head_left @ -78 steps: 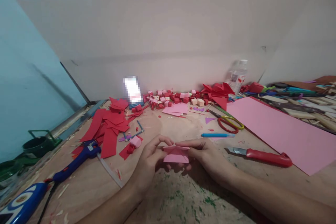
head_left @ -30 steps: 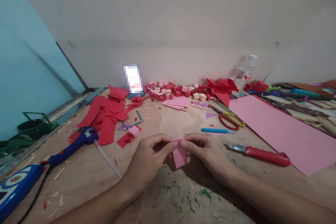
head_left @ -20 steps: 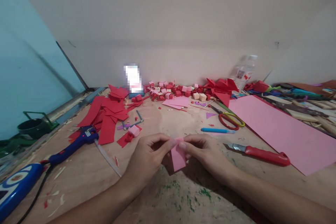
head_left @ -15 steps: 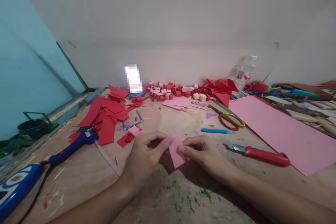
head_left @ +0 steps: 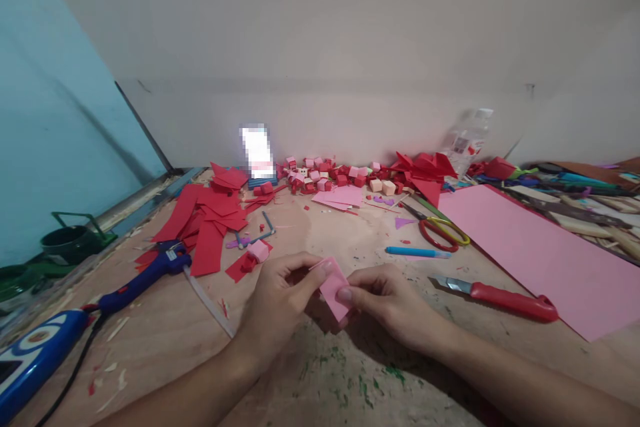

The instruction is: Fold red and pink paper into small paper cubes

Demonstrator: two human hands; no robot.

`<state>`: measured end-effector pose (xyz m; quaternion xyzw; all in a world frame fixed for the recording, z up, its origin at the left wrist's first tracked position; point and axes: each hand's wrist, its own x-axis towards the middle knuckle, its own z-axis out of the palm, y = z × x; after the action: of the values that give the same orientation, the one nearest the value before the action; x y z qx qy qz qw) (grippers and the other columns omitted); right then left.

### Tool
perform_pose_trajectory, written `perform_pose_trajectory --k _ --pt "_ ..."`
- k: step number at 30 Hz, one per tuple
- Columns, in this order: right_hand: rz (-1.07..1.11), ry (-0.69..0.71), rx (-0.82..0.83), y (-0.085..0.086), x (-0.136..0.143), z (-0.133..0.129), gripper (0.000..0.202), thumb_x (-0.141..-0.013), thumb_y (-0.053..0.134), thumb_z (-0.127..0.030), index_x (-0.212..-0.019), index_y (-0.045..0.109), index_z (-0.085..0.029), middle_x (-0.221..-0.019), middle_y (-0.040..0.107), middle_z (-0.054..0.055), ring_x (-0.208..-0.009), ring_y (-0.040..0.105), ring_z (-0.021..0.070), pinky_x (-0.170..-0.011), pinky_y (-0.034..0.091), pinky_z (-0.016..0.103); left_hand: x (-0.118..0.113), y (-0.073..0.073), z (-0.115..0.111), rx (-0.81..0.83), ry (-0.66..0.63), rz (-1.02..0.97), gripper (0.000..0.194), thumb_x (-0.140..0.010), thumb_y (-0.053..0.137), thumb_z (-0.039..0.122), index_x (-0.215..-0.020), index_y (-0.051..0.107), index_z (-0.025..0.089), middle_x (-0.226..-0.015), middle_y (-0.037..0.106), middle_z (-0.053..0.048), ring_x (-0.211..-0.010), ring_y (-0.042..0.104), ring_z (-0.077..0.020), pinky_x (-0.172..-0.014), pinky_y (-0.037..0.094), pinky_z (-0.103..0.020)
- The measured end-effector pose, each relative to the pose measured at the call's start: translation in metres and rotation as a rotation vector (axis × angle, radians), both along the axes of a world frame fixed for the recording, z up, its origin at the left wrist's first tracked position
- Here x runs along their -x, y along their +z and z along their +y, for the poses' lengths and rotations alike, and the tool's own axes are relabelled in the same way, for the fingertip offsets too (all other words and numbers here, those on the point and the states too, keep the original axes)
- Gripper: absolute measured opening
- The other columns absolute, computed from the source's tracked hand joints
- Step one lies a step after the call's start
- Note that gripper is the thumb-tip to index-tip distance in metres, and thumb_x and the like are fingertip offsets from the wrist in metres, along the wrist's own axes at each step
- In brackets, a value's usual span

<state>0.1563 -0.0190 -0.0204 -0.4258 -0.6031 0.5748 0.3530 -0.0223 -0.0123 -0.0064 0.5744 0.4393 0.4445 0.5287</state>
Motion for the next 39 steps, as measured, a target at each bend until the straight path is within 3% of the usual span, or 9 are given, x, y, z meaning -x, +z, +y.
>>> perform_pose_trajectory --k 5,10,23,30,34,39 --pt "0.026 -0.019 0.023 0.001 0.0 0.001 0.033 -0.08 0.074 -0.048 -0.073 0.078 -0.016 -0.07 0.072 0.007 -0.065 0.063 0.017 -0.063 0.05 0.028 0.004 -0.002 0.006 -0.118 0.112 0.038 0.029 -0.084 0.071 0.043 -0.07 0.074 0.018 -0.065 0.067 -0.002 -0.059 0.059 -0.0145 -0.054 0.046 -0.022" --pt "0.102 -0.03 0.082 0.003 0.002 0.0 0.038 -0.079 0.075 -0.052 -0.07 0.078 -0.015 -0.068 0.074 0.009 -0.066 0.068 0.0193 -0.068 0.053 0.032 0.006 0.0 0.009 -0.146 0.119 0.054 0.029 -0.085 0.071 0.041 -0.069 0.074 0.016 -0.061 0.064 -0.001 -0.057 0.054 -0.0127 -0.053 0.042 -0.022" --pt "0.097 -0.109 0.07 0.004 0.001 0.004 0.037 -0.071 0.081 -0.052 -0.064 0.076 -0.016 -0.063 0.074 0.008 -0.059 0.066 0.0189 -0.062 0.052 0.03 0.007 -0.009 0.011 -0.18 0.139 0.094 0.032 -0.087 0.071 0.042 -0.068 0.073 0.016 -0.058 0.061 0.001 -0.057 0.053 -0.0116 -0.054 0.039 -0.021" --pt "0.058 -0.124 0.005 0.0 -0.001 0.005 0.033 -0.078 0.075 -0.049 -0.071 0.078 -0.017 -0.071 0.077 0.008 -0.063 0.067 0.0177 -0.061 0.05 0.028 0.007 -0.007 0.014 -0.194 0.161 0.075 0.03 -0.086 0.071 0.041 -0.069 0.073 0.017 -0.059 0.061 0.001 -0.058 0.054 -0.0108 -0.057 0.041 -0.021" --pt "0.126 -0.12 0.017 -0.001 -0.002 0.004 0.038 -0.078 0.075 -0.052 -0.067 0.074 -0.016 -0.064 0.074 0.009 -0.061 0.069 0.0196 -0.063 0.051 0.03 0.007 -0.005 0.014 -0.119 0.09 0.019 0.028 -0.084 0.072 0.042 -0.077 0.075 0.016 -0.065 0.065 0.0 -0.061 0.057 -0.0116 -0.059 0.043 -0.021" --pt "0.144 -0.184 0.014 -0.004 -0.003 0.006 0.038 -0.077 0.075 -0.052 -0.066 0.071 -0.016 -0.063 0.073 0.008 -0.057 0.067 0.0188 -0.06 0.051 0.03 0.005 -0.007 0.012 0.024 0.007 0.007 0.037 -0.082 0.071 0.047 -0.067 0.067 0.014 -0.059 0.062 0.0 -0.051 0.053 -0.0109 -0.049 0.039 -0.021"
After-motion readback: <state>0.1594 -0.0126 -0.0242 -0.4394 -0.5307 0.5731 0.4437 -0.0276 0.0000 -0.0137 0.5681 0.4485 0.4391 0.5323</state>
